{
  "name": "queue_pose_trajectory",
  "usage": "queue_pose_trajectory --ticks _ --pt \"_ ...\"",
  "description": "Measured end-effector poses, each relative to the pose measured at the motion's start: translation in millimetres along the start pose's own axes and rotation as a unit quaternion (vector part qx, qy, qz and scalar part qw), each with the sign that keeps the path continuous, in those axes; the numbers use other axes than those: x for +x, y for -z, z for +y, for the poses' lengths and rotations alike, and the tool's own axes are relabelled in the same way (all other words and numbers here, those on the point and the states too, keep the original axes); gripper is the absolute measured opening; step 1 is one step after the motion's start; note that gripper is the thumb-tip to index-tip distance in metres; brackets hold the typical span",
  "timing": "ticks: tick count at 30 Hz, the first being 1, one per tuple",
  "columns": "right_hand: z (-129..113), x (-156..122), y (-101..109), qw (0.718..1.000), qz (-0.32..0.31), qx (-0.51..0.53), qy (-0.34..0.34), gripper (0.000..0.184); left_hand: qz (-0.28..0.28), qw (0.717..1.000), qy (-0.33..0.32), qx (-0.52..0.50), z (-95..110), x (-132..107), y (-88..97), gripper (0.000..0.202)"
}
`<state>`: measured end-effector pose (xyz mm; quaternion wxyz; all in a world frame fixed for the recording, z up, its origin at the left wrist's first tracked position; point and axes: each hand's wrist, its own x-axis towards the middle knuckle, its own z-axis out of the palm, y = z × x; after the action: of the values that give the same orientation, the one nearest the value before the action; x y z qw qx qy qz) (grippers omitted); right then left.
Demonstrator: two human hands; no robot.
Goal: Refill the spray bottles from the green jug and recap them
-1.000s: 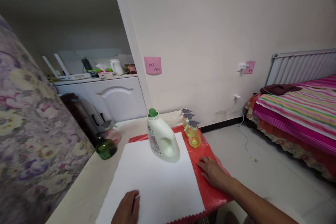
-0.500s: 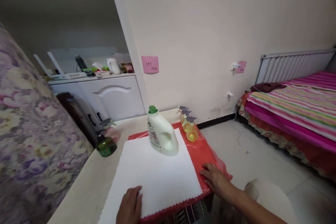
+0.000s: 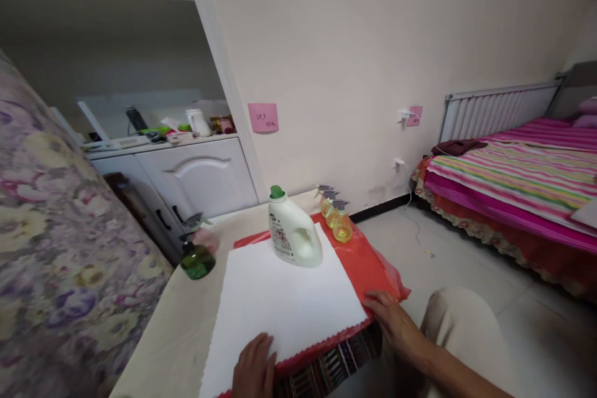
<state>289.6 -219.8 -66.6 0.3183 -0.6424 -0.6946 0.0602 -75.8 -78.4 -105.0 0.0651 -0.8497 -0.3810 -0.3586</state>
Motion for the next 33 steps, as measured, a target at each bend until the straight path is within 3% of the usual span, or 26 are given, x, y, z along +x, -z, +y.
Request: queue_pose_trajectory --ticks 6,13,20,25,29,33 --pt "-7 -9 -19 0.999 0.028 0.01 0.03 0.041 0.012 0.999 -0.03 0.001 2 -10 1.6 0.029" --pt "-10 -12 -26 0.997 0.068 0.011 0.038 0.039 0.0 1.0 -0.019 0.007 5 -19 4.4 0.031" --pt "-7 -19 -36 0.995 0.083 0.017 0.046 0.039 -0.042 0.998 0.009 0.042 14 -31 7.7 0.042" --pt "-7 -20 -44 0.994 0.083 0.029 0.059 0.04 -0.132 0.986 0.01 0.102 30 -32 18.2 0.062" --pt "-23 -9 -51 0.994 0.06 0.062 0.062 0.037 -0.187 0.974 0.038 0.119 41 -32 26.0 0.076" --pt "-49 10 -58 0.993 0.016 0.098 0.062 0.036 -0.185 0.977 0.043 0.097 42 -37 31.3 0.076"
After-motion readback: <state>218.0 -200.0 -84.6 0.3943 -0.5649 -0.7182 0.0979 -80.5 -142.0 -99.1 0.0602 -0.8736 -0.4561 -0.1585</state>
